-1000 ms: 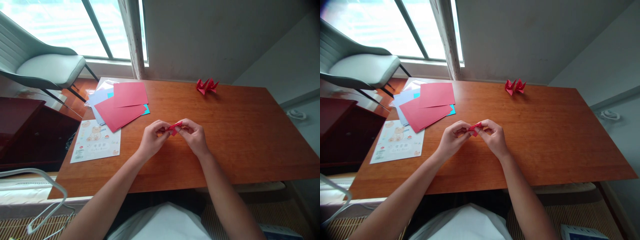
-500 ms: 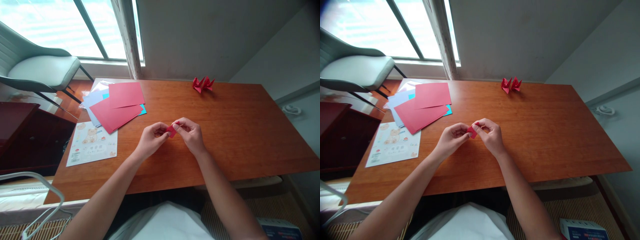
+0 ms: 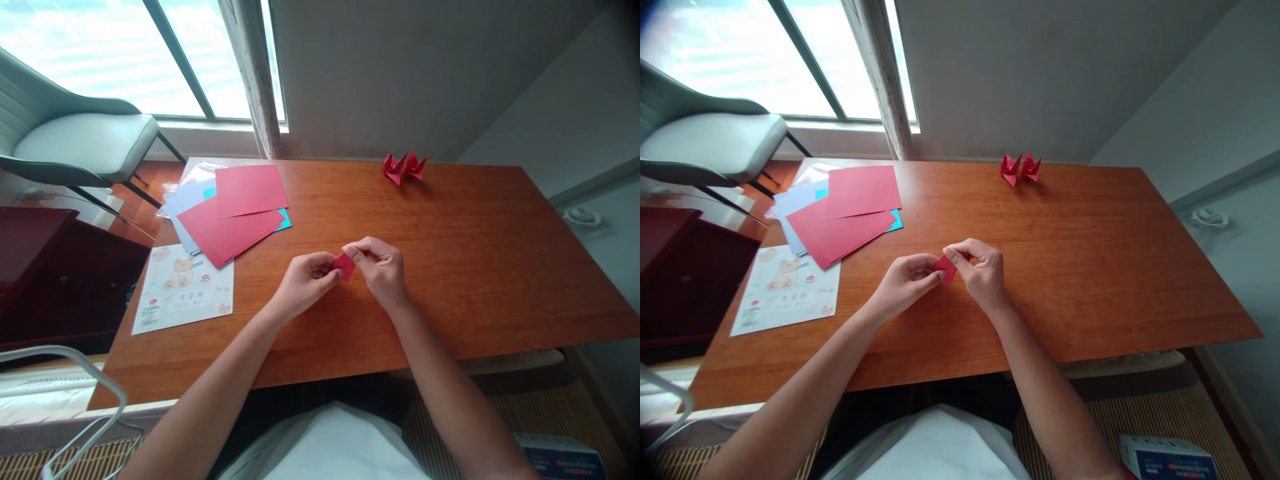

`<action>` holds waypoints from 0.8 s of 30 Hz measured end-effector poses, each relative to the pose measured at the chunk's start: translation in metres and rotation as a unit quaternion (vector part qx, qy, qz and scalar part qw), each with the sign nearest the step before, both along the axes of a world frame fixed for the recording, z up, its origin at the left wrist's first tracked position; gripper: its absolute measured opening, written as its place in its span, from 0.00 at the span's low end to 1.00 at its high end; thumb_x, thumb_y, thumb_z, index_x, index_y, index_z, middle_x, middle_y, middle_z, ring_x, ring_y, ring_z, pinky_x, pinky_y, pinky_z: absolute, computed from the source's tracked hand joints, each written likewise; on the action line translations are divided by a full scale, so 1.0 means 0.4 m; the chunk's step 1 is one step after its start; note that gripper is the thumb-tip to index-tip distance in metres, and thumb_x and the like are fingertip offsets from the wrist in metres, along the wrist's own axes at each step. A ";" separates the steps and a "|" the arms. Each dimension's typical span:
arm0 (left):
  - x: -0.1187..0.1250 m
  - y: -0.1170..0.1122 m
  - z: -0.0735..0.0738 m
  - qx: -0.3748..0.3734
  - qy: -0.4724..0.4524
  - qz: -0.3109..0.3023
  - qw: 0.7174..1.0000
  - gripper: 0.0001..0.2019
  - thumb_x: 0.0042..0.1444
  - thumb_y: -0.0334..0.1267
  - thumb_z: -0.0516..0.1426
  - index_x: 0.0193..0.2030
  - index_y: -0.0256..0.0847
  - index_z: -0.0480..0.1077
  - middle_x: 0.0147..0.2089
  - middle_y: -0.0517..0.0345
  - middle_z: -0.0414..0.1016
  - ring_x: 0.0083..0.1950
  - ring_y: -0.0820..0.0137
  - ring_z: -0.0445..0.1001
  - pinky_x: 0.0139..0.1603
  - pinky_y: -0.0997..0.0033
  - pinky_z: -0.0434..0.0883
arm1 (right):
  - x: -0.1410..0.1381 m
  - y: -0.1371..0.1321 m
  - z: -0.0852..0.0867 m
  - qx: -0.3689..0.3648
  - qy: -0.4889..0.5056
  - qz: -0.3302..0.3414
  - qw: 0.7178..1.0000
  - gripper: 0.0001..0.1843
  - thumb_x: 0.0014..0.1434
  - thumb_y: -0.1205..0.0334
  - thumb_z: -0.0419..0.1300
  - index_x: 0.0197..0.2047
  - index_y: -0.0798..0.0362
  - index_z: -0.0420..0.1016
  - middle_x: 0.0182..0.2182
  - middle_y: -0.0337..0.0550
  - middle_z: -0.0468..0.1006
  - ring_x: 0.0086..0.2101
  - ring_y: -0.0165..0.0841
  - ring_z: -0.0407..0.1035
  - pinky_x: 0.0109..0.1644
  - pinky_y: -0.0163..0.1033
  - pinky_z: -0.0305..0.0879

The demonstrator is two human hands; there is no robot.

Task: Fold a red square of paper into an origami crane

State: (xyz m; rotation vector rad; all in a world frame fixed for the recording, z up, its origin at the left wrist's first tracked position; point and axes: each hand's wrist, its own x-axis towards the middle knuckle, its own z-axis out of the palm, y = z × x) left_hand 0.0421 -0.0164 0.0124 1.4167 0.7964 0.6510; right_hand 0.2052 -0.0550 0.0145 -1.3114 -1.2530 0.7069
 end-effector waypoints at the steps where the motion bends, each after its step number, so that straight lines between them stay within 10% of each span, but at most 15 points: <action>1: 0.000 -0.001 0.001 -0.008 -0.002 -0.009 1.000 0.11 0.56 0.42 0.63 0.37 0.34 0.76 0.33 0.56 0.77 0.34 0.70 0.73 0.35 0.74 0.69 | -0.001 -0.001 0.001 0.003 -0.005 -0.001 1.000 0.08 0.60 0.58 0.64 0.31 0.51 0.81 0.28 0.39 0.80 0.30 0.31 0.72 0.37 0.37 0.66; 10: -0.007 -0.002 0.000 -0.051 -0.010 0.015 0.999 0.12 0.55 0.45 0.64 0.35 0.35 0.78 0.31 0.56 0.77 0.31 0.71 0.72 0.33 0.74 0.69 | -0.003 0.009 -0.004 -0.072 0.056 0.058 0.994 0.15 0.60 0.46 0.63 0.37 0.50 0.80 0.33 0.41 0.80 0.34 0.34 0.73 0.38 0.38 0.69; 24: 0.003 0.002 0.018 -0.108 -0.019 0.038 0.993 0.16 0.46 0.47 0.69 0.30 0.35 0.75 0.27 0.61 0.74 0.29 0.75 0.68 0.30 0.76 0.63 | -0.018 0.012 -0.008 -0.053 0.095 0.050 0.993 0.09 0.57 0.55 0.66 0.32 0.51 0.77 0.29 0.37 0.75 0.30 0.30 0.68 0.33 0.35 0.65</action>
